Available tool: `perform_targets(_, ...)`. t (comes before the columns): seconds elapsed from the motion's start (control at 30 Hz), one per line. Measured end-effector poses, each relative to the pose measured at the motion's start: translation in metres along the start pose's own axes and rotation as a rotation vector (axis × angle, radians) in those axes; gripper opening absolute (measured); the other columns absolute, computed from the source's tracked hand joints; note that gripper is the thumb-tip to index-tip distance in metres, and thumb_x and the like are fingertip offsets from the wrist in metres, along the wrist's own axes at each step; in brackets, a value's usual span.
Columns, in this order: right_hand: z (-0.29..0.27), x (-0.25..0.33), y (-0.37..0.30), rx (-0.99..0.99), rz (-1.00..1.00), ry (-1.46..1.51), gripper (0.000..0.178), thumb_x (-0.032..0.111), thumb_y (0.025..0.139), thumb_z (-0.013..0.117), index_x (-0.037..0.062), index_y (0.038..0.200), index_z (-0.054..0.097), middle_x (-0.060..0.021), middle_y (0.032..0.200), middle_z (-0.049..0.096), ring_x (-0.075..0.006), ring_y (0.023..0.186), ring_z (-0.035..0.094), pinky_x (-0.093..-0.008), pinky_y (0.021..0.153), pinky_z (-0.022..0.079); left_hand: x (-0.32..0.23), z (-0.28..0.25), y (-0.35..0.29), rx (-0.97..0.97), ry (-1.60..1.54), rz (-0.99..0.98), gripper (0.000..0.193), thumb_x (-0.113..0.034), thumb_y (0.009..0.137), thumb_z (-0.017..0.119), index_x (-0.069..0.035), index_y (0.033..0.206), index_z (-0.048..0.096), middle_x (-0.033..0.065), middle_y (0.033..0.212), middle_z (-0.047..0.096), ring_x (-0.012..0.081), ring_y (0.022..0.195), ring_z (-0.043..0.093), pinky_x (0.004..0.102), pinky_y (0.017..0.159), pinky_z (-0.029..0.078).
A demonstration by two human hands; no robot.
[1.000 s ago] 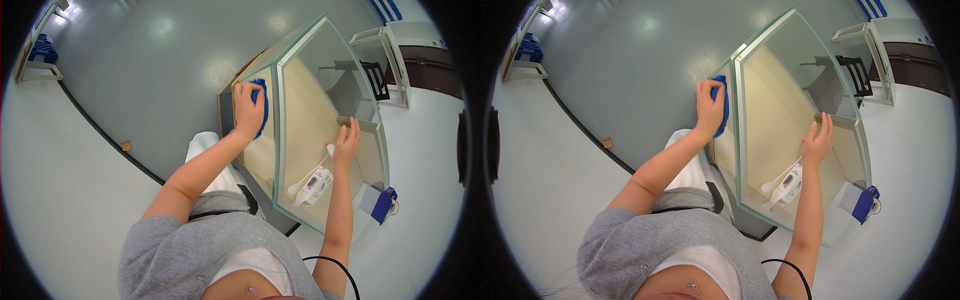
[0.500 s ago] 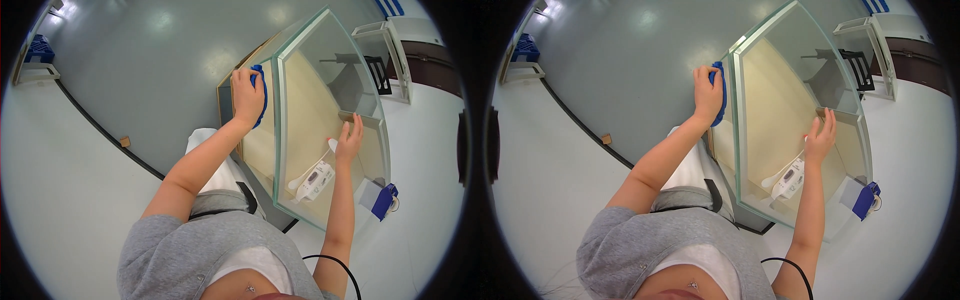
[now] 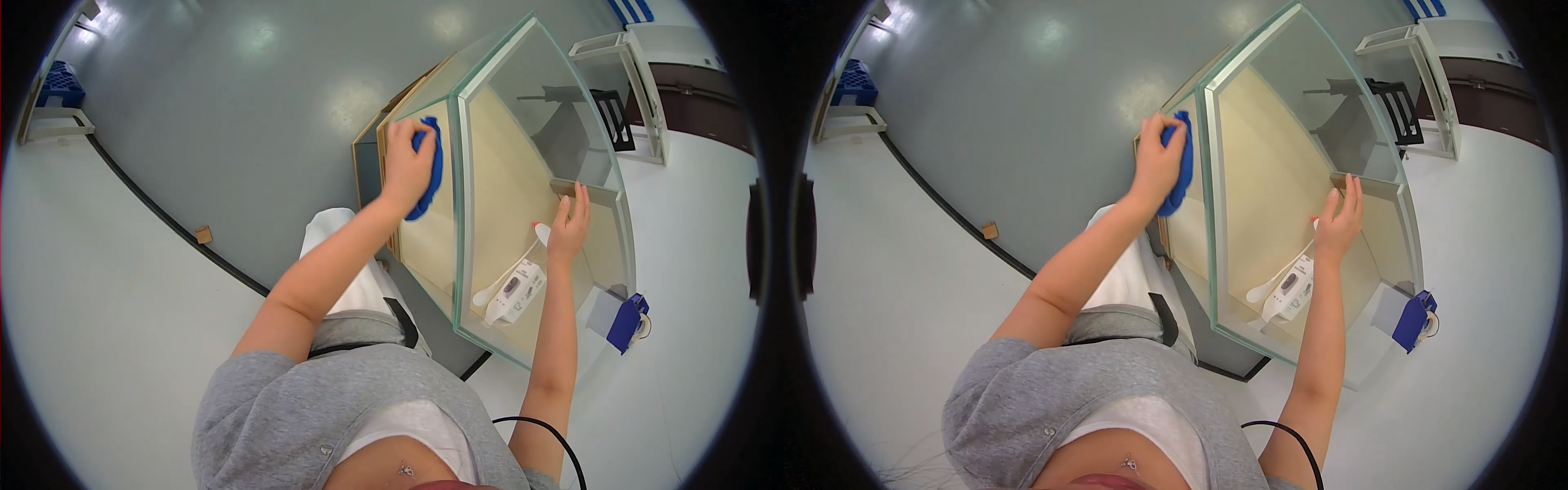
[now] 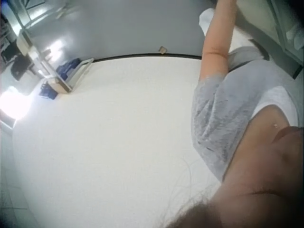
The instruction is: Wiping down a glass display case with a blue cloth.
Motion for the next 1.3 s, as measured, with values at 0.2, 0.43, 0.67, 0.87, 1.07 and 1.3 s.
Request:
perform_targets(0.2,0.0,-0.003,0.0,-0.001,0.004,-0.012,0.04,0.028,0.097,0.048,0.0091,0.132,0.053,-0.0127,0.14,0.048,-0.03,0.128,0.045,-0.0412,0.105,0.036,0.002,0.006,-0.025,-0.014,0.037,-0.044,0.014,-0.014,0.09,0.057,-0.001,0.096,0.053,0.0168,0.099,0.046,0.0334,0.095,0.049,0.0375,0.086,0.041)
perform_targets(0.43,-0.002,-0.002,-0.002,-0.009,-0.003,0.008,0.04,0.028,0.097,0.049,0.0107,0.132,0.053,-0.0117,0.14,0.048,-0.0298,0.128,0.045,-0.0409,0.105,0.036,-0.007,0.003,-0.042,0.043,-0.088,-0.134,0.017,-0.015,0.09,0.058,-0.002,0.1,0.054,0.0139,0.101,0.045,0.0292,0.098,0.049,0.0343,0.09,0.039)
perform_targets(0.67,0.0,-0.001,-0.002,-0.003,0.016,-0.015,0.04,0.028,0.095,0.05,0.0131,0.132,0.053,-0.0084,0.141,0.047,-0.0279,0.128,0.045,-0.0426,0.106,0.033,0.004,0.005,-0.005,-0.08,-0.037,-0.083,0.013,-0.013,0.09,0.058,-0.003,0.097,0.055,0.0132,0.099,0.044,0.0275,0.093,0.048,0.0339,0.086,0.04)
perform_targets(0.87,-0.001,-0.001,0.0,-0.021,-0.008,0.005,0.04,0.029,0.096,0.05,0.0127,0.132,0.054,-0.01,0.139,0.049,-0.0283,0.127,0.046,-0.0422,0.104,0.036,-0.008,0.004,-0.041,-0.081,-0.021,0.016,0.011,-0.012,0.09,0.057,-0.002,0.093,0.055,0.0141,0.099,0.045,0.0283,0.095,0.047,0.0337,0.087,0.038)
perform_targets(1.07,-0.002,-0.004,0.002,-0.017,-0.021,0.012,0.04,0.031,0.097,0.048,0.0114,0.131,0.054,-0.0103,0.138,0.049,-0.0289,0.127,0.046,-0.0421,0.104,0.036,-0.016,0.005,-0.028,-0.022,-0.018,-0.032,0.011,-0.012,0.09,0.057,-0.002,0.092,0.054,0.0143,0.098,0.045,0.0287,0.095,0.047,0.0349,0.089,0.038)
perform_targets(1.3,0.0,-0.001,0.001,-0.008,-0.014,-0.013,0.041,0.033,0.098,0.047,0.0118,0.132,0.054,-0.0102,0.139,0.049,-0.0287,0.128,0.046,-0.0416,0.105,0.035,-0.012,0.001,-0.03,-0.032,0.02,-0.031,0.012,-0.012,0.089,0.06,-0.003,0.093,0.054,0.0108,0.097,0.047,0.0233,0.093,0.048,0.0319,0.088,0.039)
Point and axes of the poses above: each hand's wrist, its own y-axis towards the middle knuckle, its own z-axis out of the palm, x = y × z, the point moved 5 cm from there along y, towards the middle knuckle
